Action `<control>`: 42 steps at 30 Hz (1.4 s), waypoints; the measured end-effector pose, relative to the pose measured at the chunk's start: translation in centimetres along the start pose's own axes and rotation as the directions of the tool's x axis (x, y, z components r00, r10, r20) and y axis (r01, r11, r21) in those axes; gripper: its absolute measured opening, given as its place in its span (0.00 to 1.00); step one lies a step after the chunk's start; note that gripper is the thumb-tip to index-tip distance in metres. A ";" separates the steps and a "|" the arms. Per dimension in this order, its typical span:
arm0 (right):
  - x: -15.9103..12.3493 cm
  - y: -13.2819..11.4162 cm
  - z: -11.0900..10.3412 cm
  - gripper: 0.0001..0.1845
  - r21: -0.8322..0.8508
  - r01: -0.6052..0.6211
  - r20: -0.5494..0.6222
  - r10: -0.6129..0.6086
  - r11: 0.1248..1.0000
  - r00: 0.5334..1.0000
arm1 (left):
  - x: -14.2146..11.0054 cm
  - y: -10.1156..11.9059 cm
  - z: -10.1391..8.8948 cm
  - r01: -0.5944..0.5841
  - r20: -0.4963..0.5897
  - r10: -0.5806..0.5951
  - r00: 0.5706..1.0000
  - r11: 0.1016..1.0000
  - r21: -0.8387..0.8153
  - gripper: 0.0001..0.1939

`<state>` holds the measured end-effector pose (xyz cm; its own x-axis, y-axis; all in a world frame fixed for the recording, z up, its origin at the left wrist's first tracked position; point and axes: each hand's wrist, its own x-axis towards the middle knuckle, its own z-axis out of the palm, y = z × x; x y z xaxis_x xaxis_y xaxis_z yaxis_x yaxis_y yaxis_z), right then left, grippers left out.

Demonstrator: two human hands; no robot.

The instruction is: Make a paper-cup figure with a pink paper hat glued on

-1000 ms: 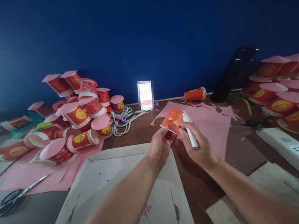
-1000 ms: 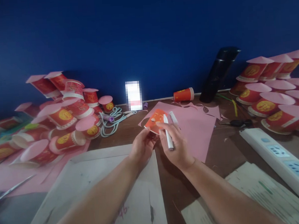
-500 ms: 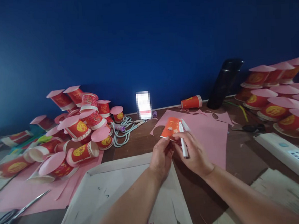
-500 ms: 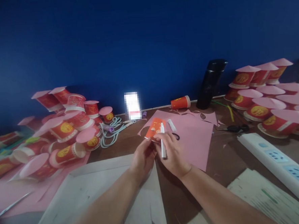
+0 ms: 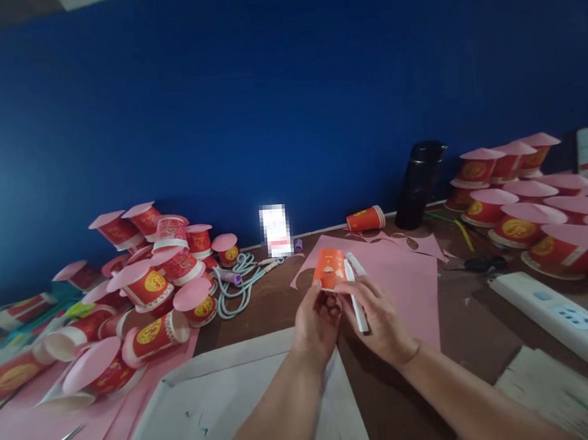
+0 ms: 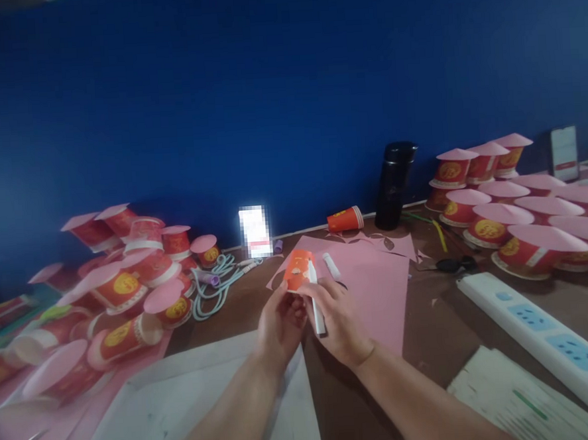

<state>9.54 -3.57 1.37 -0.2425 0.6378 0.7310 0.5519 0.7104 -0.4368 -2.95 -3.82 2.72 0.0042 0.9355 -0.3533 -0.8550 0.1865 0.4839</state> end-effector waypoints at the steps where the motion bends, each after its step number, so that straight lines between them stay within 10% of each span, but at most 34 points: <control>1: 0.0 0.1 0.0 0.16 0.028 -0.016 -0.021 0.017 0.999 1.000 | 0.2 -0.1 0.3 -0.005 -0.008 0.005 1.000 1.000 -0.017 0.06; 13: -0.2 0.5 -0.1 0.24 0.195 -0.067 -0.170 0.101 0.978 0.980 | 1.2 -1.4 0.0 -0.002 0.090 0.010 0.996 0.996 -0.089 0.05; 42: -0.9 1.4 -0.3 0.16 0.142 -0.190 -0.133 0.209 0.971 0.969 | 2.1 -1.9 -0.1 -0.065 -0.056 0.062 0.996 0.997 -0.049 0.03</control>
<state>10.72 -3.21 0.28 -0.0134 0.7267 0.6868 0.4686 0.6113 -0.6377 -1.38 -2.27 0.95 -0.0783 0.9269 -0.3671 -0.8779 0.1104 0.4659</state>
